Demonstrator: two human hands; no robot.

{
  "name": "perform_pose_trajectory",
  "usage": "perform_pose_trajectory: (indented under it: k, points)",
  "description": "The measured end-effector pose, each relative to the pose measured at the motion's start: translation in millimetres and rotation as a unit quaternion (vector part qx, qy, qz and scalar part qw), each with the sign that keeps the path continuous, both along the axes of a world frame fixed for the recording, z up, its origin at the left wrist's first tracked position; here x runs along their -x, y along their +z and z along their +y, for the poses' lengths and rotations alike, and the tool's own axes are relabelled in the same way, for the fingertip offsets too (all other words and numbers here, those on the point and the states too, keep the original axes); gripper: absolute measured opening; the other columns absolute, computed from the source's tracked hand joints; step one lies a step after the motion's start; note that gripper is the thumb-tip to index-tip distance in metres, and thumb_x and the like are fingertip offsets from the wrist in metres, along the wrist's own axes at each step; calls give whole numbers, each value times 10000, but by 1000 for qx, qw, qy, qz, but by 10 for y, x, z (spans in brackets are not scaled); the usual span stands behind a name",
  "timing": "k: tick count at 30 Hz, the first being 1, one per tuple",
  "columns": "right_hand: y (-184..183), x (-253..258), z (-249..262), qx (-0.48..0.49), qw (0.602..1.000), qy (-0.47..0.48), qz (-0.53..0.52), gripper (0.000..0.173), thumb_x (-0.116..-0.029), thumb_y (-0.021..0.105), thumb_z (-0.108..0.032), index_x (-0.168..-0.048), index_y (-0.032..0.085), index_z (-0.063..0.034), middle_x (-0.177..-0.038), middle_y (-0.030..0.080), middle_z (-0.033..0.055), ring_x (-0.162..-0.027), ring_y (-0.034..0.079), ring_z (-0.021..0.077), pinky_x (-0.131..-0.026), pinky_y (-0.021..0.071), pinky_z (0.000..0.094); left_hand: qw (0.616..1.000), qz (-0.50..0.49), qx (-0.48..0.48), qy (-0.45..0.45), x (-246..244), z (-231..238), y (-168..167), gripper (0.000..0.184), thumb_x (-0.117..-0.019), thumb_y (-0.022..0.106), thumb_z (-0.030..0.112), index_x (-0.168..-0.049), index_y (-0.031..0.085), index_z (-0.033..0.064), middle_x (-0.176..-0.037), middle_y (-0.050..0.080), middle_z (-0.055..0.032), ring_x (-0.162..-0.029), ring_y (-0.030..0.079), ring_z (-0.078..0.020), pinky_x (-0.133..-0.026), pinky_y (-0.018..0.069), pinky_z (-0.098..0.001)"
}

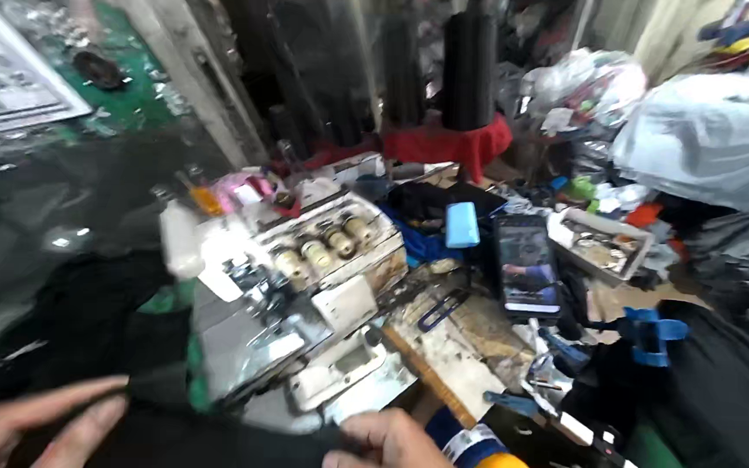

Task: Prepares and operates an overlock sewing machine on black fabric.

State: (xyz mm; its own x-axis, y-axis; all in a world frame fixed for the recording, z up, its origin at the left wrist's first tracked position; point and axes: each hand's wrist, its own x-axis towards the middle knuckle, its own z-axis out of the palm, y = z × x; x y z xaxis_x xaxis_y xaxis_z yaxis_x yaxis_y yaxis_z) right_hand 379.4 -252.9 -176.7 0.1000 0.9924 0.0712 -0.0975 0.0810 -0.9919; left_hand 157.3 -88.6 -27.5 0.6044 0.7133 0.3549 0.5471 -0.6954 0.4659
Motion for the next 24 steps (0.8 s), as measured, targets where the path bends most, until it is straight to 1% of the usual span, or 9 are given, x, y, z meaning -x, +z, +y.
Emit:
perform_pose_trajectory:
  k: [4,5,6,8,10,12,14,22,24]
  points:
    - [145,116,327,49,997,50,-26,240,-1068,557,-251,-1186,676,-79,-987,750,55,-740,751,187,-624,666,382,981,64,-149,104,433,97,-414,385,-1009,584,261,-1298,672,21,-1338,637,-209,-1238,622,-368,-1034,489,-599]
    - [162,135,370,47,997,46,-44,245,-1062,572,-259,-1196,686,-88,-987,755,49,-740,752,180,-620,665,367,983,51,-145,99,400,-66,-455,353,-1014,574,281,-1276,698,80,-1335,647,-129,-1210,638,-294,-1009,523,-535]
    - [179,153,395,44,996,44,-61,241,-1057,585,-270,-1196,691,-105,-972,756,44,-729,749,177,-615,662,358,989,22,-116,85,313,-247,-489,304,-1026,561,304,-1242,712,152,-1257,682,-16,-1083,685,-162,-908,597,-407]
    - [230,189,407,21,994,49,-100,206,-1055,594,-273,-1172,697,-139,-939,748,28,-704,735,168,-608,655,339,1000,-15,19,0,131,-479,-612,307,-1059,522,307,-1323,668,252,-1176,687,79,-801,703,-70,-663,649,-303]
    - [307,240,382,-13,988,58,-141,170,-1059,587,-257,-1163,691,-170,-909,737,2,-686,723,146,-594,646,310,994,1,80,-73,50,-482,-725,317,-1066,526,286,-1354,655,261,-1128,685,92,-731,680,-44,-623,635,-269]
    - [376,267,325,-43,984,66,-159,170,-1055,594,-238,-1193,685,-194,-921,736,-16,-697,723,137,-598,647,298,992,-30,75,-94,139,-417,-689,199,-1032,605,256,-1178,733,213,-967,711,103,-694,677,-39,-591,626,-240]
    - [335,249,207,-47,986,80,-139,194,-1051,602,-225,-1218,691,-188,-982,749,-10,-744,734,154,-620,654,312,991,-59,71,-93,337,-404,-517,127,-996,658,225,-1092,739,205,-954,707,102,-725,684,-63,-608,632,-254]
    - [-762,342,-340,166,974,75,-133,235,-1022,636,-305,-1188,702,-152,-1046,741,15,-783,743,166,-653,663,378,984,-126,86,-91,863,-490,-357,154,-919,705,203,-1070,733,207,-980,726,49,-729,699,-127,-604,633,-276]
    - [-782,580,-246,156,975,21,-155,435,-959,712,-332,-1343,633,-143,-1262,664,53,-970,719,154,-804,649,356,985,-119,89,-86,827,-504,-427,141,-935,700,238,-1066,752,232,-980,723,76,-747,698,-110,-615,633,-269]
